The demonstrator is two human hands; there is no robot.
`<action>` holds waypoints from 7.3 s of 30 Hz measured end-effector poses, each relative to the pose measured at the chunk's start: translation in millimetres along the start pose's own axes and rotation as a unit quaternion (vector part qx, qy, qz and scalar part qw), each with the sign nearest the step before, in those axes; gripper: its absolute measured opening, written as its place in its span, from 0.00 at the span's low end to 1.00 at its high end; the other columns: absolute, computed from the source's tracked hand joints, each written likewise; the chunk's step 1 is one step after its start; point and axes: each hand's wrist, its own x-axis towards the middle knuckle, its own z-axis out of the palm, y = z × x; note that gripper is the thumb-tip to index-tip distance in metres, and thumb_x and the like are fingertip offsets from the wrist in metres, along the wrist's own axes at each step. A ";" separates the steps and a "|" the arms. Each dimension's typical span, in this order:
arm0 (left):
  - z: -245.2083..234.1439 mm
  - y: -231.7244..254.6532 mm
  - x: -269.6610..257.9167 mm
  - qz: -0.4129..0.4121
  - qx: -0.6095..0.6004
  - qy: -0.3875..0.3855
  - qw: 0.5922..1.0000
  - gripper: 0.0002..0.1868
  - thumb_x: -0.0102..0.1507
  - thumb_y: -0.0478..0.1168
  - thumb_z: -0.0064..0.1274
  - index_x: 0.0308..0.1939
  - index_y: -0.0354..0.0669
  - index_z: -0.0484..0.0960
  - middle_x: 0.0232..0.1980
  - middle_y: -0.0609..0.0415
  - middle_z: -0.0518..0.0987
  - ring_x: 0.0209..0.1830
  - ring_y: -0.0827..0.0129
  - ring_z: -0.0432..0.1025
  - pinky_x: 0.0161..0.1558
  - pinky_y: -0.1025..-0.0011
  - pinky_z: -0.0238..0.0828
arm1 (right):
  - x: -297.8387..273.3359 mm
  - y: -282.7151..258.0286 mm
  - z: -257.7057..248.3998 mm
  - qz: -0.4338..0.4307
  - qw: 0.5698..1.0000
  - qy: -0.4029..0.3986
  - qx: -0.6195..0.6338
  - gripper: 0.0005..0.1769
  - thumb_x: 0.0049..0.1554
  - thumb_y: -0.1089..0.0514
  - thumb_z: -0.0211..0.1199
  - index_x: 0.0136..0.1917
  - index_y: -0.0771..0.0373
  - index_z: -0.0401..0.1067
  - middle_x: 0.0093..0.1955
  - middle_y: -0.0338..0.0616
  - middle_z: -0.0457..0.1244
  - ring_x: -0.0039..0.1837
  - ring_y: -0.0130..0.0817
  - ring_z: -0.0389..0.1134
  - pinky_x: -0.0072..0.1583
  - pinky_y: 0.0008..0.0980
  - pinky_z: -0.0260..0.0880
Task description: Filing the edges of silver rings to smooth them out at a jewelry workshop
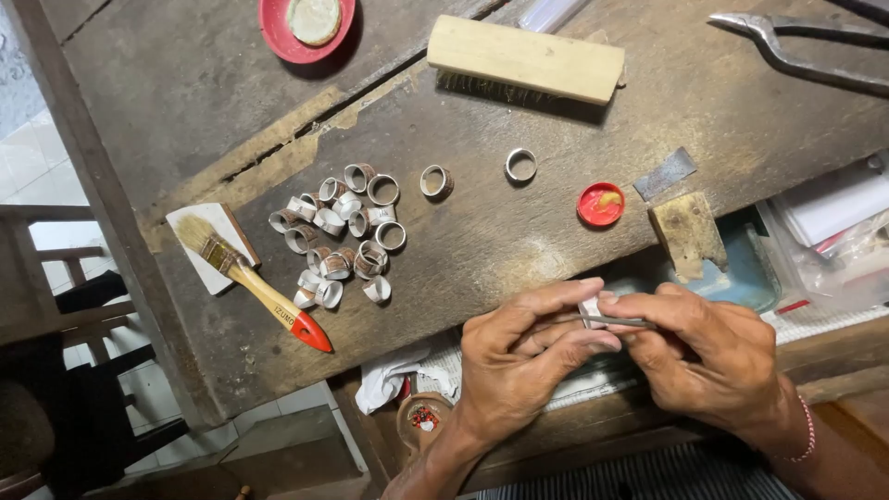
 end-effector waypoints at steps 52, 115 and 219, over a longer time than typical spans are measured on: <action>10.6 26.9 18.3 0.083 0.037 -0.018 0.996 0.07 0.66 0.31 0.58 0.46 0.37 0.78 0.53 0.38 0.81 0.51 0.61 0.80 0.54 0.74 0.82 | -15.6 -4.0 -14.3 0.087 0.994 0.051 -0.034 0.13 0.63 0.61 0.54 0.56 0.72 0.73 0.50 0.47 0.71 0.46 0.37 0.74 0.53 0.31 0.74; 11.0 30.8 57.9 0.253 0.257 -0.008 0.933 0.05 0.64 0.27 0.56 0.43 0.30 0.78 0.49 0.31 0.82 0.51 0.49 0.81 0.57 0.65 0.80 | 139.9 41.0 -63.9 -0.203 0.923 -0.146 -0.292 0.16 0.67 0.46 0.57 0.59 0.56 0.75 0.46 0.36 0.74 0.29 0.22 0.70 0.21 0.21 0.56; 17.0 33.3 98.0 0.179 0.222 -0.092 0.954 0.22 0.66 0.34 0.58 0.63 0.34 0.73 0.55 0.47 0.81 0.47 0.64 0.75 0.55 0.70 0.76 | 99.3 31.7 -63.7 -0.012 0.968 -0.045 -0.247 0.09 0.62 0.54 0.70 0.52 0.59 0.75 0.44 0.36 0.70 0.40 0.31 0.71 0.39 0.33 0.64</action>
